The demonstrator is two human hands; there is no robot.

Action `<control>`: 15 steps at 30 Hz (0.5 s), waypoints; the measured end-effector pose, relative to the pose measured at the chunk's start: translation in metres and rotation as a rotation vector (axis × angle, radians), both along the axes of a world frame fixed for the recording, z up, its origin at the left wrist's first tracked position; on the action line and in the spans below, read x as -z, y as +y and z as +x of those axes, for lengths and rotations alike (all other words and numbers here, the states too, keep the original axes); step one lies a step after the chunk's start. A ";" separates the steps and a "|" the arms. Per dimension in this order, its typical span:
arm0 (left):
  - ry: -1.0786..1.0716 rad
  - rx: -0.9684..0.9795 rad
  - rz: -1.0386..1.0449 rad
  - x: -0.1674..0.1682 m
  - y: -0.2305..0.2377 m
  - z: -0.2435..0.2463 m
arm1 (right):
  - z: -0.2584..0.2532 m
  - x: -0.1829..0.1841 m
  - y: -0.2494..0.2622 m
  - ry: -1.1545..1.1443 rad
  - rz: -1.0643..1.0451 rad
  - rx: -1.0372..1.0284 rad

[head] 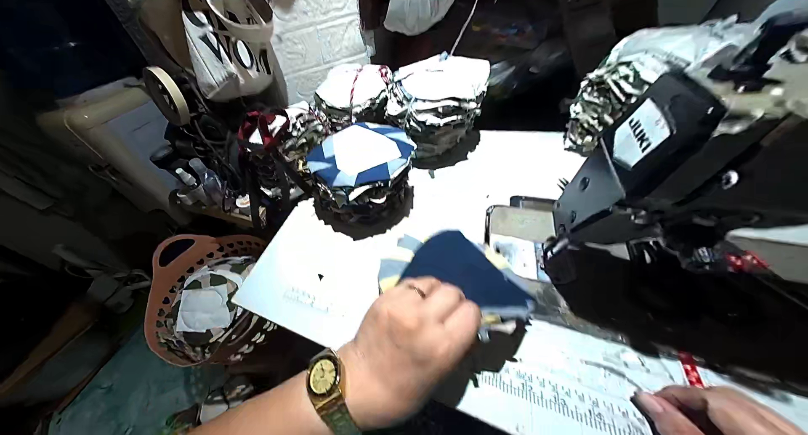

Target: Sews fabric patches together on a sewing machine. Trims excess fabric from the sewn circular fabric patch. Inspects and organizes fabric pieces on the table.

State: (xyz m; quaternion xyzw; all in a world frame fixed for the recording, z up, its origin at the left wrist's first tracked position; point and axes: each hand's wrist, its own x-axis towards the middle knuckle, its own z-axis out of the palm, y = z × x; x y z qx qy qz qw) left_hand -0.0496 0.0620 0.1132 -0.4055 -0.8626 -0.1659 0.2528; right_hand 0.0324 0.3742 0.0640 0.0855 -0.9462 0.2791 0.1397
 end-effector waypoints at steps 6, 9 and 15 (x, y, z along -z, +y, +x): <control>-0.105 0.041 0.070 0.053 -0.008 0.039 | 0.006 0.005 0.002 0.035 0.047 0.079; -0.120 -0.020 0.071 0.053 -0.024 0.035 | 0.005 0.006 0.003 0.058 0.021 0.089; -0.115 -0.038 0.097 0.050 -0.022 0.035 | 0.006 -0.008 -0.018 0.117 -0.088 -0.067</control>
